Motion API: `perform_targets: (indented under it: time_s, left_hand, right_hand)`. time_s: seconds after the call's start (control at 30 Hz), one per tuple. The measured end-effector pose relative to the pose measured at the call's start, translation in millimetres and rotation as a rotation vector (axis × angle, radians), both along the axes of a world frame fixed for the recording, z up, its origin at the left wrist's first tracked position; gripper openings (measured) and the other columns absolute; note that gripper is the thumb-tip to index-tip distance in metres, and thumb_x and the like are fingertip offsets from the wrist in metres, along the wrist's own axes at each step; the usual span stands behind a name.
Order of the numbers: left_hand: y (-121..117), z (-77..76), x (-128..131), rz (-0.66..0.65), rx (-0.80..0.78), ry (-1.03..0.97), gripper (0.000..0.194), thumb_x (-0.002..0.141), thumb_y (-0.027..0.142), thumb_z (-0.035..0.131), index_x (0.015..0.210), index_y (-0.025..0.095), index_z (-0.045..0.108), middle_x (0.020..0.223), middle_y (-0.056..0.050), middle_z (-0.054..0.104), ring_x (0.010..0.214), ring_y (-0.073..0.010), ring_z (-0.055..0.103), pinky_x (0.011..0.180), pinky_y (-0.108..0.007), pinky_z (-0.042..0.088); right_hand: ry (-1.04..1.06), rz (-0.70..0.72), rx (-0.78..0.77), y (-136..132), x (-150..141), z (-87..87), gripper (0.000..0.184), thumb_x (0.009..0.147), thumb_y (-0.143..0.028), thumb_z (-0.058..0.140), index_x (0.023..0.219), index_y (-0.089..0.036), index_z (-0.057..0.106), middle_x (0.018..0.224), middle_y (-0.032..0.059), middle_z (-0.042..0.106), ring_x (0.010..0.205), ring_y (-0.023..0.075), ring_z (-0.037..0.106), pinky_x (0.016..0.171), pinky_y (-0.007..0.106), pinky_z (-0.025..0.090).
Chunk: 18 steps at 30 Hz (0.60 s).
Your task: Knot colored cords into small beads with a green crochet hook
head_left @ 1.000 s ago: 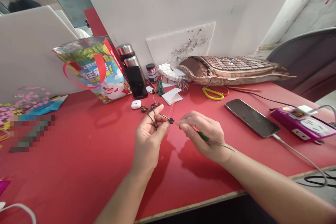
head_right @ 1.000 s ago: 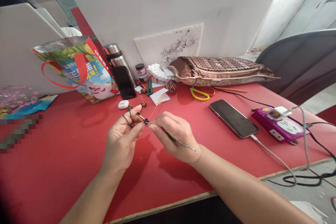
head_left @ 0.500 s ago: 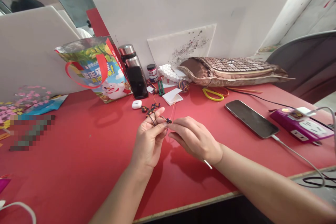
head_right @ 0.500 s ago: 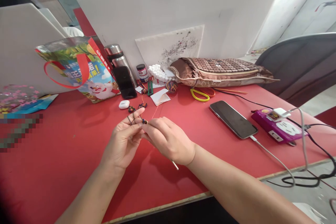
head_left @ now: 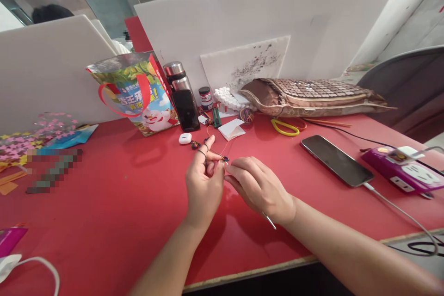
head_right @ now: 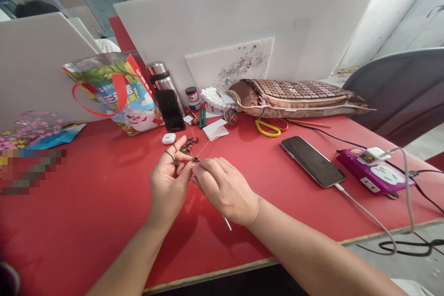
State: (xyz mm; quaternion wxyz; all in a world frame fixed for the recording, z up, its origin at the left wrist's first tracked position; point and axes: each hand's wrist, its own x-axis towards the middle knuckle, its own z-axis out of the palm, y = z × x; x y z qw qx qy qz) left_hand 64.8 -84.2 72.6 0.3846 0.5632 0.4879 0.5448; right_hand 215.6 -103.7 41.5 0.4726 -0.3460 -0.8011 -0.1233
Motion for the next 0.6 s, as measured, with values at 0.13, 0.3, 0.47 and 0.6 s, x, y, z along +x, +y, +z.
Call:
perform_targets:
  time_s: [0.13,0.3,0.47,0.6]
  left_hand:
    - [0.8,-0.6,-0.5,0.036,0.071,0.105,0.046,0.084,0.017,0.071,0.13,0.022,0.076,0.078,0.004,0.056,0.061,-0.0113,0.041,0.062,-0.025,0.043]
    - [3.4,-2.1,-2.4,0.038,0.105,0.188,0.049,0.083,0.012,0.068,0.13,0.023,0.077,0.076,0.004,0.057,0.06,-0.0125,0.04,0.062,-0.026,0.041]
    - [6.0,-4.1,-4.3,0.018,0.135,0.225,0.045,0.083,0.008,0.066,0.122,0.025,0.081,0.077,0.002,0.06,0.061,-0.014,0.041,0.066,-0.028,0.044]
    - [9.2,-7.6,-5.4,0.009,0.157,0.262,0.05,0.086,0.009,0.064,0.131,0.025,0.079,0.078,0.002,0.058,0.063,-0.0133,0.043,0.067,-0.025,0.045]
  right_hand:
    - [-0.029,-0.011,-0.002,0.8,-0.6,-2.0,0.014,0.113,-0.016,0.051,0.116,-0.016,0.064,0.096,0.0114,0.073,0.076,0.0218,0.065,0.07,0.036,0.054]
    - [-0.013,0.006,-0.001,2.6,-0.5,-2.7,0.012,0.112,-0.016,0.051,0.113,-0.015,0.062,0.094,0.0112,0.073,0.076,0.0222,0.065,0.069,0.036,0.055]
    - [0.057,0.077,-0.036,2.7,2.3,0.3,0.01,0.112,-0.016,0.051,0.117,-0.017,0.06,0.094,0.0105,0.071,0.08,0.0222,0.068,0.072,0.034,0.058]
    - [0.074,0.111,-0.074,4.4,4.9,0.3,0.009,0.111,-0.015,0.052,0.117,-0.017,0.059,0.093,0.0103,0.07,0.078,0.0219,0.068,0.07,0.033,0.058]
